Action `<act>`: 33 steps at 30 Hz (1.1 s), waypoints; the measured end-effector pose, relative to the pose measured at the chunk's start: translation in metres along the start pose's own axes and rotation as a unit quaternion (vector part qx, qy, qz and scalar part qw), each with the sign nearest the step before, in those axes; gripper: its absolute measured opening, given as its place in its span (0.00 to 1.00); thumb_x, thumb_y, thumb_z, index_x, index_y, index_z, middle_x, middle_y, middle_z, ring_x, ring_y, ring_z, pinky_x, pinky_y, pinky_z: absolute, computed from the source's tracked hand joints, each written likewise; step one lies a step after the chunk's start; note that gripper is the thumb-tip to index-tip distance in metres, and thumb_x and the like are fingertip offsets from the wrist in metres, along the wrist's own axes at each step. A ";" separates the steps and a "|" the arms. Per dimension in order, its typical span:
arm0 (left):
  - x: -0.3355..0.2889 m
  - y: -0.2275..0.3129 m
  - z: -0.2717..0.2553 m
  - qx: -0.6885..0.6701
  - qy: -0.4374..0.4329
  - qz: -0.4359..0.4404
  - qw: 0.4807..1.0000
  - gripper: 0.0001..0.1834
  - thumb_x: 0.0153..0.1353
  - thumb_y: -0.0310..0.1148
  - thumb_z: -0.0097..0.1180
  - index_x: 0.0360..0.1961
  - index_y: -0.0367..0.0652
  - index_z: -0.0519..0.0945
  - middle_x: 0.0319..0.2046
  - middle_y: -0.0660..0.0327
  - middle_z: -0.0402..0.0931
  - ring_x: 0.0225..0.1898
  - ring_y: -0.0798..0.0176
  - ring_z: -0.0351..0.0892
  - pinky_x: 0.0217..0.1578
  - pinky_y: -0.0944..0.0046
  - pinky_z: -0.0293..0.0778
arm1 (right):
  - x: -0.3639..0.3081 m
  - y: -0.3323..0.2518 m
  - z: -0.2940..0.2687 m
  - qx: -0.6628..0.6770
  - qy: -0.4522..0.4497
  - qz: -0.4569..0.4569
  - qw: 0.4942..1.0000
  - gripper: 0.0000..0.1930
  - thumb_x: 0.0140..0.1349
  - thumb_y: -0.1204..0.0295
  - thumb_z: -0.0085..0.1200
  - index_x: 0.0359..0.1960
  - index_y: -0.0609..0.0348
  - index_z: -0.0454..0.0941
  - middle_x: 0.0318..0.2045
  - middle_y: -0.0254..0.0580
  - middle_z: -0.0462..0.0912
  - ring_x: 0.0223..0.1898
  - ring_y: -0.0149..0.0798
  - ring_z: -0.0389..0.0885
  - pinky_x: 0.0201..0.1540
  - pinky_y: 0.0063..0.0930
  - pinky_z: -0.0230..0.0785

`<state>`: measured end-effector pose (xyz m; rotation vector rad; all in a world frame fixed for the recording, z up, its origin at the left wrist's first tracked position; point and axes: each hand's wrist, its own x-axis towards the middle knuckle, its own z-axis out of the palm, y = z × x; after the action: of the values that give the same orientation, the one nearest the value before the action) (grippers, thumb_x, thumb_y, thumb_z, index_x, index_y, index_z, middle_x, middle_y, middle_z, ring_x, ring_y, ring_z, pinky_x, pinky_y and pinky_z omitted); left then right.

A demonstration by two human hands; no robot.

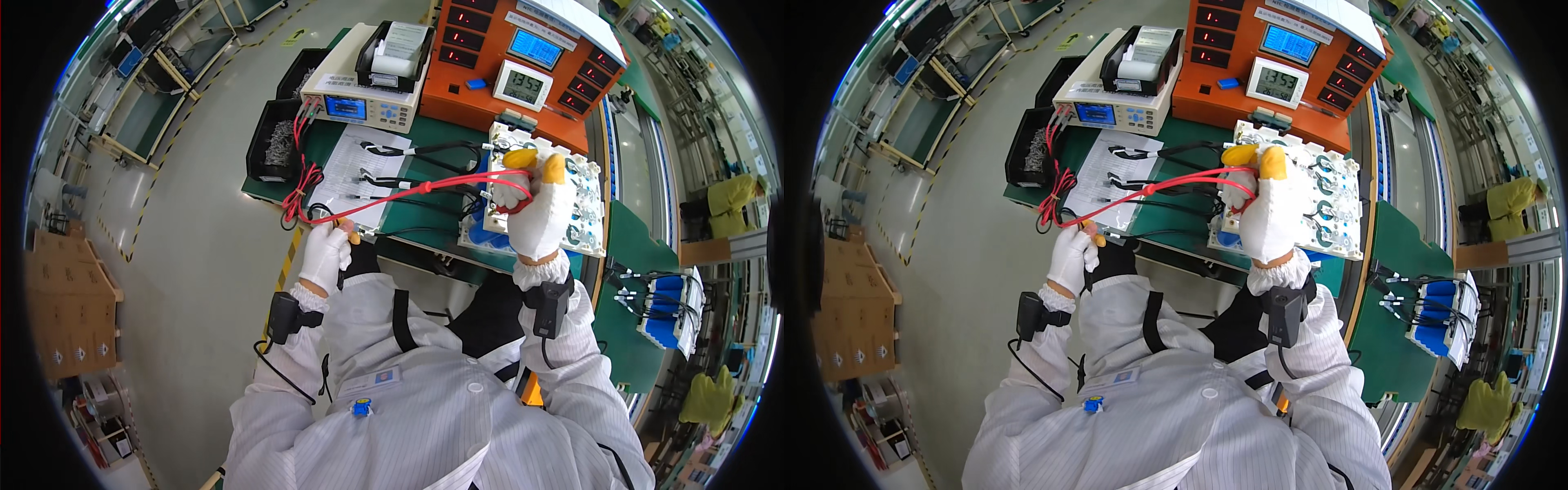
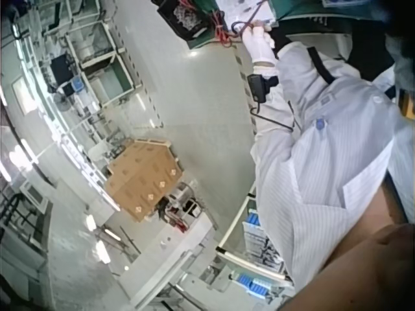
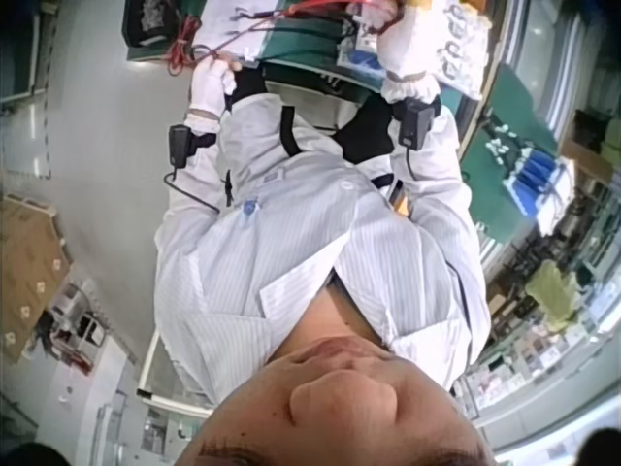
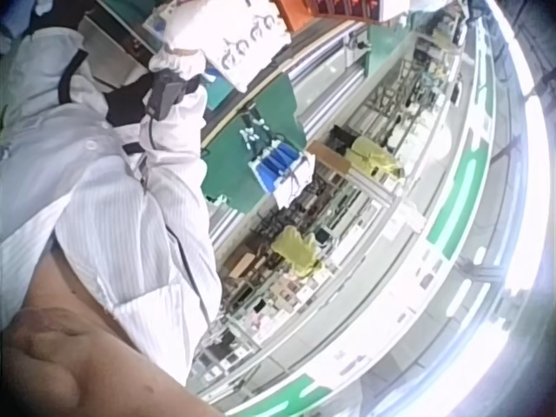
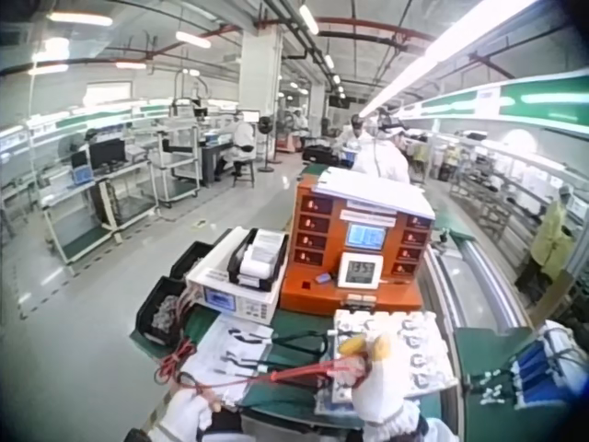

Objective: Assembling, wiring, and testing a multi-cell battery pack using industrial testing equipment and tools.

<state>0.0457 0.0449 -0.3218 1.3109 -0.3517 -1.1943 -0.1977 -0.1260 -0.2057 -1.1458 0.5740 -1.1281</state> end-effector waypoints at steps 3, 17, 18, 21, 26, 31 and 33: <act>-0.003 0.004 0.000 0.088 0.008 0.023 0.996 0.10 0.67 0.34 0.56 0.38 0.40 0.71 0.18 0.70 0.64 0.13 0.77 0.59 0.14 0.72 0.57 | 0.005 -0.009 -0.001 -0.180 -0.051 -0.001 0.982 0.22 0.75 0.53 0.40 0.47 0.60 0.78 0.31 0.37 0.81 0.30 0.26 0.76 0.31 0.19 0.67; -0.032 0.012 0.011 -0.127 -0.177 0.031 0.975 0.10 0.68 0.31 0.55 0.45 0.36 0.77 0.18 0.68 0.69 0.15 0.77 0.61 0.17 0.73 0.56 | -0.064 0.027 0.075 -0.546 -0.230 -0.260 0.763 0.19 0.45 0.67 0.66 0.40 0.58 0.76 0.39 0.45 0.78 0.42 0.51 0.77 0.46 0.43 0.67; -0.032 0.012 0.014 -0.122 -0.189 0.040 0.974 0.11 0.68 0.33 0.55 0.44 0.36 0.78 0.18 0.68 0.68 0.15 0.77 0.61 0.18 0.73 0.57 | -0.065 0.042 0.073 -0.555 -0.248 -0.214 0.765 0.18 0.48 0.68 0.65 0.40 0.57 0.76 0.37 0.45 0.78 0.41 0.52 0.78 0.45 0.43 0.68; -0.036 0.012 0.022 -0.085 -0.141 0.035 0.986 0.11 0.68 0.34 0.58 0.42 0.36 0.79 0.17 0.70 0.68 0.15 0.77 0.60 0.17 0.74 0.56 | -0.069 0.061 0.065 -0.487 -0.272 -0.099 0.824 0.11 0.53 0.73 0.61 0.38 0.58 0.77 0.32 0.47 0.79 0.35 0.53 0.79 0.39 0.44 0.73; -0.035 0.018 0.029 0.048 -0.106 0.027 0.993 0.13 0.65 0.37 0.63 0.39 0.38 0.76 0.17 0.71 0.66 0.14 0.77 0.60 0.16 0.73 0.55 | -0.068 0.064 0.062 -0.467 -0.218 -0.092 0.852 0.06 0.56 0.75 0.60 0.35 0.59 0.80 0.30 0.49 0.80 0.32 0.54 0.81 0.35 0.40 0.75; -0.031 0.020 0.035 0.051 -0.123 0.013 0.991 0.07 0.66 0.30 0.58 0.37 0.35 0.81 0.26 0.63 0.81 0.20 0.78 0.69 0.21 0.75 0.64 | -0.070 0.071 0.052 -0.448 -0.204 -0.057 0.869 0.08 0.55 0.78 0.61 0.37 0.63 0.82 0.29 0.50 0.83 0.28 0.48 0.83 0.32 0.32 0.75; -0.033 0.025 0.041 0.089 -0.119 0.038 0.988 0.07 0.65 0.29 0.58 0.36 0.34 0.81 0.27 0.62 0.82 0.26 0.74 0.76 0.29 0.72 0.71 | -0.071 0.072 0.049 -0.414 -0.188 -0.003 0.891 0.09 0.56 0.77 0.62 0.39 0.64 0.83 0.28 0.50 0.83 0.25 0.41 0.83 0.30 0.28 0.74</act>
<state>0.0123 0.0446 -0.2743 1.2967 -0.6886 -1.2814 -0.1546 -0.0412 -0.2666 -2.0455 0.7681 -0.6135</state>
